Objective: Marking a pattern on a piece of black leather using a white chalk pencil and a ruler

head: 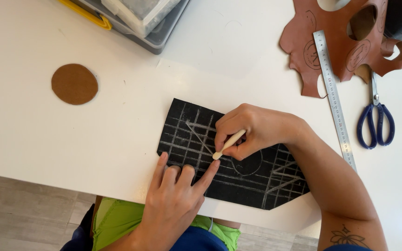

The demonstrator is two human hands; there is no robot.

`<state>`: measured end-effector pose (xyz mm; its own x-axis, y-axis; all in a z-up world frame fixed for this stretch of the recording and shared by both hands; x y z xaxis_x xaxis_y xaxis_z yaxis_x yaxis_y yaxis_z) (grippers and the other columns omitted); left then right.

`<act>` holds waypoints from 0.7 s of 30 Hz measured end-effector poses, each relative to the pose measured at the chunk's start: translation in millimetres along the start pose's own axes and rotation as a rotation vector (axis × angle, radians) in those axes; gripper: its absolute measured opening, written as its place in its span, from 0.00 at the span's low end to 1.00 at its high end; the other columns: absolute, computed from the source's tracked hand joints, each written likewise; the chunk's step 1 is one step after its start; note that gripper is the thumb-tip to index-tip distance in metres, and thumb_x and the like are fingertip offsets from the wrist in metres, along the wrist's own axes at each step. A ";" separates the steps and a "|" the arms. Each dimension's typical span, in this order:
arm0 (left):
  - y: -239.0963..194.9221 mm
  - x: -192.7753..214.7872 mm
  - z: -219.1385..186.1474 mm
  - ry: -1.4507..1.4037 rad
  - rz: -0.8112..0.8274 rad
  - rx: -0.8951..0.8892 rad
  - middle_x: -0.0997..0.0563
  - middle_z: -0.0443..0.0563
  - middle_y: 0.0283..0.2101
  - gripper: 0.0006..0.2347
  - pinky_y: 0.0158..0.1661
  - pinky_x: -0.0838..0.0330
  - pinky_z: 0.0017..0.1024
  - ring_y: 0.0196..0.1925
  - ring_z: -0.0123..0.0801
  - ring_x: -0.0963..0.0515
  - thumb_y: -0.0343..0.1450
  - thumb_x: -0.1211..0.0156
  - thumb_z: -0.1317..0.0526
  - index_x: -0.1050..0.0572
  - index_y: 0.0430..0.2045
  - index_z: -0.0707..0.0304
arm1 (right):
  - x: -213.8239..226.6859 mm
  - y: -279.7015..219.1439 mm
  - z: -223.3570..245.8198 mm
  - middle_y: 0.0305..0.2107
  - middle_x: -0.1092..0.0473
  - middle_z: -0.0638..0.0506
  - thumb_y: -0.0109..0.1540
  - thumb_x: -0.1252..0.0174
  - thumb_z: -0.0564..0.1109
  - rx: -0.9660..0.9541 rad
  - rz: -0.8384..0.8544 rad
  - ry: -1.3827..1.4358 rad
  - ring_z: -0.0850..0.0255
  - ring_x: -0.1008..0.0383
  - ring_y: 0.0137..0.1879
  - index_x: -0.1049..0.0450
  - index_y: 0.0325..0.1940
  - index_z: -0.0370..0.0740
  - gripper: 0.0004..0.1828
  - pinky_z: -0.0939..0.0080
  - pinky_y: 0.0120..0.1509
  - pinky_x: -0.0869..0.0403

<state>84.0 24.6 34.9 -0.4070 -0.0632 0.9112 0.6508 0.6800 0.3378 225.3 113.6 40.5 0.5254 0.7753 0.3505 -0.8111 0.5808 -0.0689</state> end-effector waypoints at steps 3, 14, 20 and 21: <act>1.7 3.1 -0.1 -0.001 -0.011 -0.007 0.38 0.45 0.30 0.26 0.63 0.30 0.53 0.29 0.37 0.38 0.69 0.46 0.69 0.26 0.62 0.38 | 1.7 0.5 2.3 0.30 0.23 0.53 0.63 0.36 0.39 0.001 -0.019 0.022 0.65 0.26 0.31 0.20 0.41 0.41 0.03 0.70 0.34 0.29; 1.6 2.7 0.4 -0.023 -0.012 -0.008 0.36 0.45 0.30 0.22 0.62 0.30 0.54 0.29 0.38 0.37 0.69 0.44 0.66 0.24 0.59 0.40 | 21.2 24.0 -6.6 0.34 0.23 0.52 0.65 0.38 0.39 -0.021 -0.357 -0.125 0.66 0.27 0.33 0.22 0.45 0.38 0.05 0.69 0.38 0.30; 1.7 2.8 1.3 -0.017 -0.010 -0.009 0.36 0.45 0.30 0.21 0.62 0.30 0.54 0.29 0.38 0.38 0.70 0.44 0.65 0.24 0.59 0.40 | 22.4 24.2 -10.3 0.33 0.24 0.54 0.66 0.39 0.39 -0.010 -0.372 -0.147 0.68 0.29 0.31 0.22 0.46 0.39 0.05 0.71 0.35 0.32; 2.0 3.0 1.1 -0.013 -0.010 -0.009 0.37 0.45 0.30 0.21 0.62 0.30 0.54 0.29 0.37 0.38 0.72 0.45 0.65 0.24 0.59 0.40 | 22.0 23.8 -11.5 0.33 0.25 0.54 0.66 0.39 0.39 -0.015 -0.366 -0.145 0.69 0.29 0.31 0.23 0.46 0.39 0.05 0.71 0.34 0.33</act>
<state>83.4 26.5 38.1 -0.4215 -0.0603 0.9048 0.6528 0.6724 0.3489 220.5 147.3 35.8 0.7362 0.4741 0.4829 -0.5728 0.8166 0.0716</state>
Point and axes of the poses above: each hand's wrist, its own y-axis towards the middle knuckle, its own x-axis out of the back of the hand, z = x × y, the point moved 8 cm from there along y, towards the middle knuckle
